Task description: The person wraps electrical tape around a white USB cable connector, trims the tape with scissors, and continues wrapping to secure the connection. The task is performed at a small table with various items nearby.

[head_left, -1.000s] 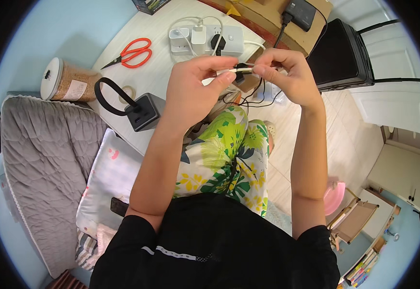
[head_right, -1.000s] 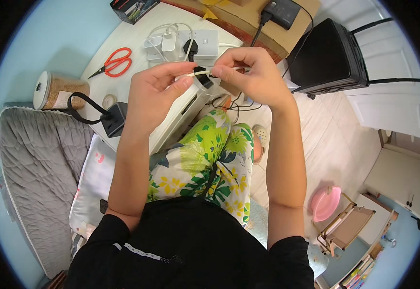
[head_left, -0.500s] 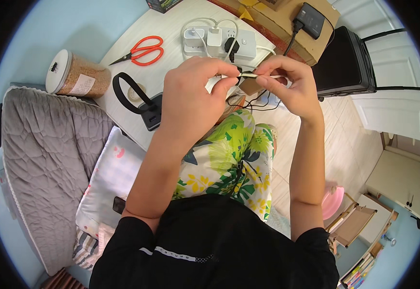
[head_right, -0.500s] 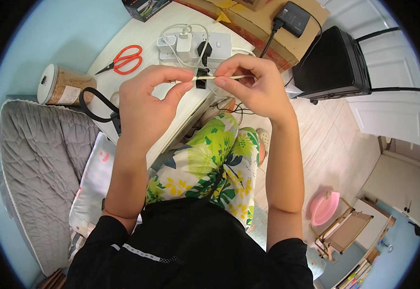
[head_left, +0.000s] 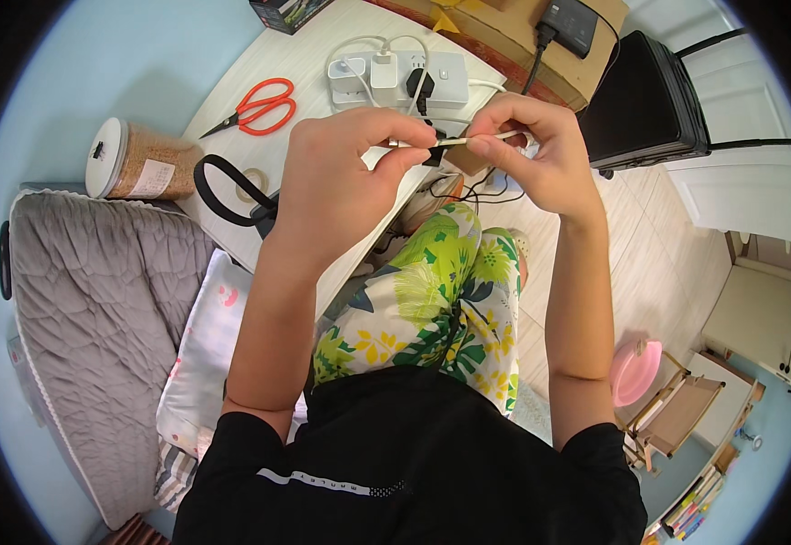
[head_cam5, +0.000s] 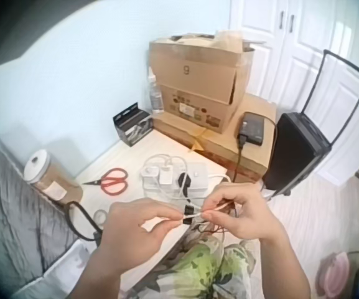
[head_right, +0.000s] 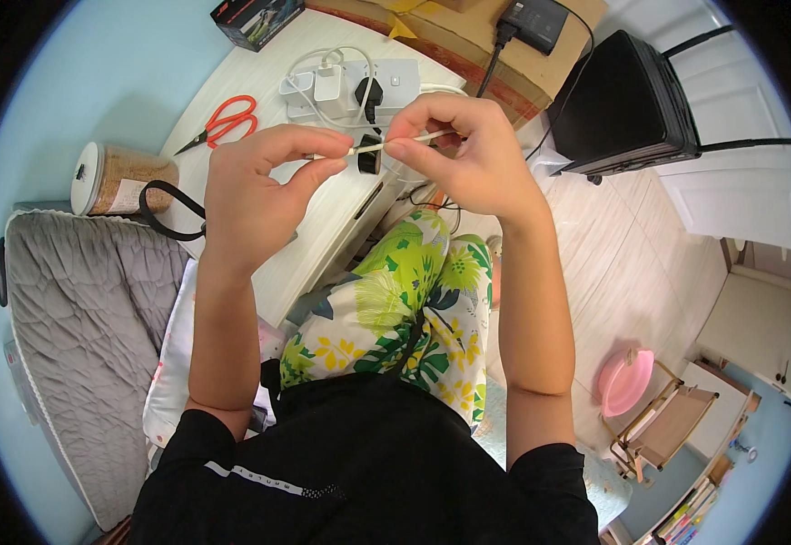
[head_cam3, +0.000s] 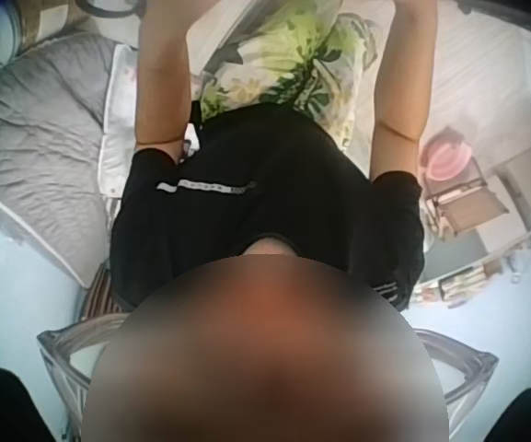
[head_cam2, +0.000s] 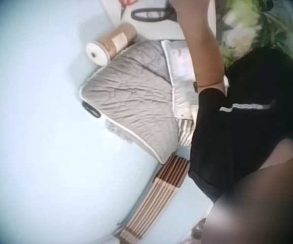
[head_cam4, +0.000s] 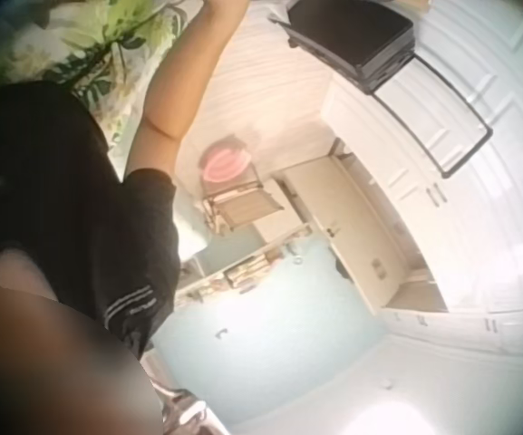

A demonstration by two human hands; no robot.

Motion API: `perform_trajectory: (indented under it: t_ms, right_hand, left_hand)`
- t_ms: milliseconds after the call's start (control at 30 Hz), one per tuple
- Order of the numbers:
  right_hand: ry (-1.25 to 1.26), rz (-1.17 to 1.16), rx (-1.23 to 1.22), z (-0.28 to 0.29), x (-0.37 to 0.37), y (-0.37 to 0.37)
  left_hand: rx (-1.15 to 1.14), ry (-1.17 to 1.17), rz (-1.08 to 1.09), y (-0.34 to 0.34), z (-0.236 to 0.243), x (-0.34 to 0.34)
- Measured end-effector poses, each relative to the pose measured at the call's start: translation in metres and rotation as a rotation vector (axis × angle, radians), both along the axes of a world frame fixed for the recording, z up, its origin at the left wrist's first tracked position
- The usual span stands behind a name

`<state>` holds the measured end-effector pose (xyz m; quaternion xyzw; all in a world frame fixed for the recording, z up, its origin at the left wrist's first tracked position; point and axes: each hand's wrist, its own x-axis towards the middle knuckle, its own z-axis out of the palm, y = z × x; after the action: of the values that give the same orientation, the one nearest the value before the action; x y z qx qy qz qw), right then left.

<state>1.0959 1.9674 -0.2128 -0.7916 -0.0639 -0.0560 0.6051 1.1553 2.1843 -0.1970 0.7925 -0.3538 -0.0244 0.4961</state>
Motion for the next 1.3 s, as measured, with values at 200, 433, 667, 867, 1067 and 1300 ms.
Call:
perform_trajectory:
  t_ms: [200, 433, 667, 867, 1067, 1300]
  right_hand:
    - [0.004, -0.019, -0.006, -0.002, -0.002, 0.0]
    - [-0.08, -0.039, 0.034, -0.005, -0.001, 0.003]
    - [-0.123, 0.02, -0.077, -0.005, 0.001, -0.002]
    - [-0.195, 0.058, -0.167, -0.001, 0.004, -0.001]
    - [-0.269, 0.116, -0.127, -0.002, 0.007, 0.001]
    - [-0.171, 0.092, -0.068, 0.003, 0.005, 0.002]
  left_hand:
    - [0.015, 0.039, 0.011, -0.003, 0.0, 0.0]
    - [-0.032, 0.038, -0.005, -0.006, -0.003, 0.002]
    - [-0.029, 0.035, -0.028, -0.008, -0.002, 0.003]
    - [0.041, 0.05, -0.062, -0.002, 0.002, 0.004]
    - [-0.01, 0.075, -0.089, -0.002, -0.001, 0.006]
    - [0.005, 0.143, -0.037, -0.003, 0.002, 0.001]
